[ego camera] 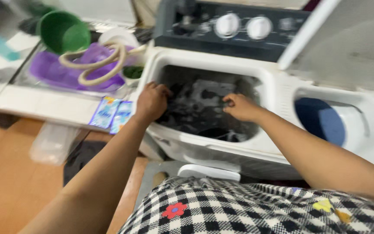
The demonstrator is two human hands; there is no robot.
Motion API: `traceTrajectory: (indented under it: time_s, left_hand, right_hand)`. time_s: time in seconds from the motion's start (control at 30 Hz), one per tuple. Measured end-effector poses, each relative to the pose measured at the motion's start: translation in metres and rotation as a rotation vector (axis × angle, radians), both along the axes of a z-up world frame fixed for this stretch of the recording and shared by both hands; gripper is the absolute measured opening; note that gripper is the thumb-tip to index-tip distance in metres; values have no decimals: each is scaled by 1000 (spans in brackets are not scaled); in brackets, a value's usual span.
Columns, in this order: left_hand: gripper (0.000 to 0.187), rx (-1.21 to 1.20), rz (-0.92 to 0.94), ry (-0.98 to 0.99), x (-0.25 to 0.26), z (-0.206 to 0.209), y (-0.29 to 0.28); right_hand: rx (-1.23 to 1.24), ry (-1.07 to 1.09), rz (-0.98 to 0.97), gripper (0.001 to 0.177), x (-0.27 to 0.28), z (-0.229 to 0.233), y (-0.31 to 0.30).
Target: The person loads clothes into the wash tub of a twin-tub washing machine, taking garments one at a time from a laundry basket and placing them into the soapy water. They close the lids, turn the control dials, open the spinner lid, and reposition the drain hose while the machine agitates the clothes.
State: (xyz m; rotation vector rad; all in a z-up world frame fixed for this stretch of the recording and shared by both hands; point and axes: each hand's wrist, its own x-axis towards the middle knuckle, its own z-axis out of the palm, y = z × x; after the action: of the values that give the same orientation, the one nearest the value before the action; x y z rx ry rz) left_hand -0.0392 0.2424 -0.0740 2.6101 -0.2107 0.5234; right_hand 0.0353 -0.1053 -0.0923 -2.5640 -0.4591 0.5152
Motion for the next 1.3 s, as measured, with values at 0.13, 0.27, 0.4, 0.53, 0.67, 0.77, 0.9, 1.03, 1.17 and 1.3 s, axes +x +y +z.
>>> traceTrajectory:
  time_s: [0.13,0.27,0.4,0.53,0.67,0.77,0.9,1.03,1.17,1.3]
  left_hand:
    - [20,204,-152,-88,-11,0,13]
    - [15,104,-138,-62,-20,0,14]
    - [12,69,-131,-31,-21,11,16]
    - [12,50,-81,-10,-25,17,9]
    - [39,166,-76,53,-23,18,6]
    - [44,265,-42,209,-16,13,-2]
    - [67,152,-30,514,7,-11,-28]
    - [114,70,-175,765,26,-53,-66]
    - [78,-170,-192,773,36,-78,-105]
    - [53,-411,-80,603,54,-66,-114]
  right_hand:
    - [-308,110,243,91,14,-61,24]
    - [-708,455,307,95,12,-118,36]
    - [-498,305,254,55,9,-159,36]
    - [-79,277,-222,47,12,-165,20]
    - [159,77,-391,44,15,-138,22]
    - [269,-95,-450,41,13,-92,28]
    - [387,-174,-538,32,0,-9,40]
    - [568,-244,-566,24,-17,76,46]
    - [739,-327,-589,21,-21,144,28]
    - [978,-266,-568,21,-14,173,-5]
